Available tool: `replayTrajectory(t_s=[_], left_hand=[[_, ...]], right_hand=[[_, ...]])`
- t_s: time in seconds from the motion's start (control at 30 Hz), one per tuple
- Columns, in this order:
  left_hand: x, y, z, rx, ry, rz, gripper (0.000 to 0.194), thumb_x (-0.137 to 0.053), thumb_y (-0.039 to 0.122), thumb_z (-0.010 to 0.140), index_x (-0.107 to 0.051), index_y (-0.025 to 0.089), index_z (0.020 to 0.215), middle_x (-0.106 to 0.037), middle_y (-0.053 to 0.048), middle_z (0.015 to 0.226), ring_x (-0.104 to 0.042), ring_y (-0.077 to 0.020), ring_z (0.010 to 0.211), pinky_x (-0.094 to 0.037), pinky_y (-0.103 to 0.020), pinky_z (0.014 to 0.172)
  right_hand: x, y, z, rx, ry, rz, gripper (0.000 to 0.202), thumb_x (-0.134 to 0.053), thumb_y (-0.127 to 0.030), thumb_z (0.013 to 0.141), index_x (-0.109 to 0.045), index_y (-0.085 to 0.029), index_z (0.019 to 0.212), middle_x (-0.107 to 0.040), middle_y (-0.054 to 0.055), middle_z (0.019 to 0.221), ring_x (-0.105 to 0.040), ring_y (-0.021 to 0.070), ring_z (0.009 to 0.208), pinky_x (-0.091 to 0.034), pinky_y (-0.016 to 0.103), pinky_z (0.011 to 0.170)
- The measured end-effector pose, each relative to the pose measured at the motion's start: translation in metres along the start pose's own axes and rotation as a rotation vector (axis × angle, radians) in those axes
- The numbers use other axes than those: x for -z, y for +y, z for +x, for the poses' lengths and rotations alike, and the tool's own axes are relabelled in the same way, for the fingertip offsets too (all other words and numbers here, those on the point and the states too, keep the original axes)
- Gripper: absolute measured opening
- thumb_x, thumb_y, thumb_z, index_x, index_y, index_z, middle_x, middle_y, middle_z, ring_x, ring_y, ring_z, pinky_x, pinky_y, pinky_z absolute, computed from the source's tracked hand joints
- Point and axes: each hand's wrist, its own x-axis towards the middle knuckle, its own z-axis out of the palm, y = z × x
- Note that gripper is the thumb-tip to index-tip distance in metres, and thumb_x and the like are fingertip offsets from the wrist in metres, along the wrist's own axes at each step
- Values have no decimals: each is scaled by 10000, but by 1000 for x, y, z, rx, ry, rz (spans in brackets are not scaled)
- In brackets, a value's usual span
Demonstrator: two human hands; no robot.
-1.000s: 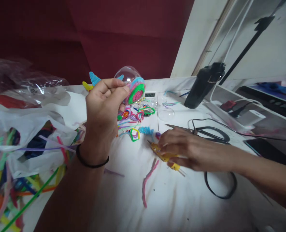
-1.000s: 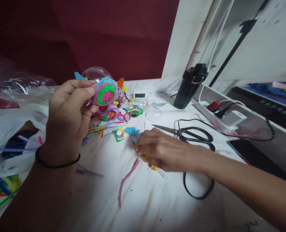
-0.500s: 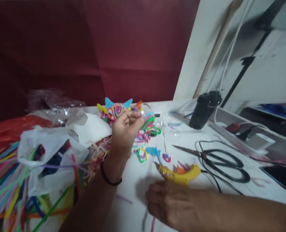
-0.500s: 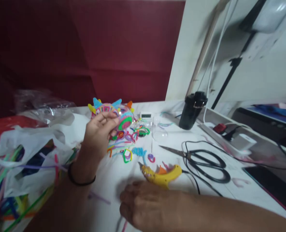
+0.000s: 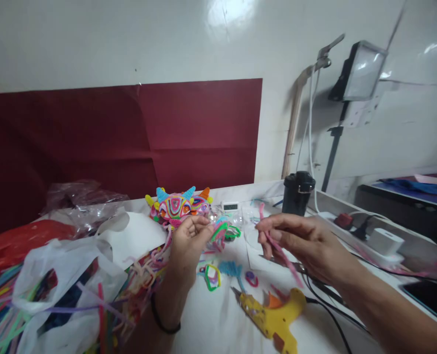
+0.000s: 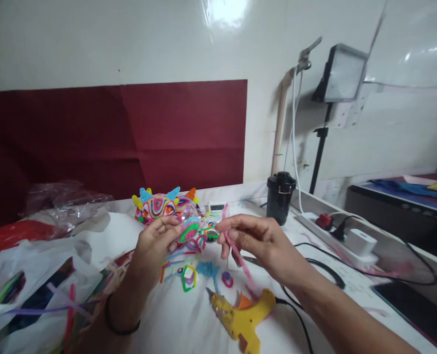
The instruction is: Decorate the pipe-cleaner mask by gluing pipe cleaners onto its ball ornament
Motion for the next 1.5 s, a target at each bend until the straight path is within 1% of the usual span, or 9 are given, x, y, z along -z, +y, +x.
replayTrajectory(t_s=[0.13, 0.23, 0.33, 0.4, 0.53, 0.67, 0.93, 1.17, 1.5], left_hand=[[0, -2, 0, 21, -6, 5, 179, -700, 218, 630, -585, 160, 755, -538, 67, 566, -403, -31, 428, -306, -170, 423], [0, -4, 0, 24, -21, 14, 177, -705, 219, 626, -581, 164, 739, -541, 67, 564, -401, -31, 429, -303, -169, 423], [-1, -5, 1, 30, -26, 43, 164, -698, 214, 625, -584, 168, 733, -532, 70, 546, -394, -34, 431, -296, -167, 419], [-1, -6, 1, 34, -32, 56, 159, -696, 215, 625, -586, 169, 731, -524, 71, 534, -397, -39, 435, -292, -167, 419], [-3, -5, 0, 44, -70, 94, 166, -701, 212, 605, -590, 165, 719, -530, 67, 526, -386, -41, 422, -279, -174, 412], [-7, -2, -5, 37, -76, 116, 143, -685, 211, 610, -607, 162, 720, -514, 70, 497, -386, -46, 412, -281, -178, 413], [-13, -1, -10, 28, -49, 103, 138, -707, 214, 587, -622, 163, 683, -523, 59, 496, -433, -64, 435, -334, -184, 431], [-14, -2, -11, 46, -52, 129, 138, -711, 213, 576, -627, 168, 676, -564, 46, 518, -484, -82, 466, -366, -194, 462], [-18, 0, -14, 29, -43, 186, 100, -692, 187, 571, -641, 170, 655, -601, 31, 533, -542, -109, 515, -416, -209, 526]], right_hand=[[6, 4, 7, 1, 125, -42, 256, -789, -330, 721, -724, -191, 927, -715, 69, 757, -654, 188, 617, -490, 251, 463], [7, 2, 9, 147, 186, -343, 174, -723, -360, 784, -720, -187, 794, -662, 46, 645, -590, 164, 534, -457, 266, 449], [7, -4, 11, 388, 165, -712, 188, -623, -304, 875, -701, -189, 748, -628, 59, 749, -594, 189, 708, -468, 309, 624], [6, -8, 12, 449, 95, -813, 198, -560, -266, 918, -684, -187, 785, -620, 64, 836, -589, 190, 801, -454, 313, 713], [6, -9, 17, 392, -34, -791, 228, -455, -253, 972, -662, -200, 890, -578, 9, 724, -554, 138, 658, -429, 258, 619], [8, -5, 18, 400, -5, -839, 217, -448, -254, 976, -654, -214, 1029, -558, 6, 764, -547, 141, 705, -419, 251, 644], [11, -2, 17, 374, 76, -853, 259, -498, -333, 957, -638, -184, 798, -527, 1, 669, -508, 138, 619, -388, 262, 586], [9, 4, 22, 340, 112, -784, 238, -519, -295, 938, -614, -179, 754, -524, -12, 669, -495, 128, 616, -380, 247, 579], [8, 8, 25, 303, 102, -739, 298, -505, -363, 944, -589, -179, 725, -526, -8, 666, -496, 129, 617, -388, 247, 569]])
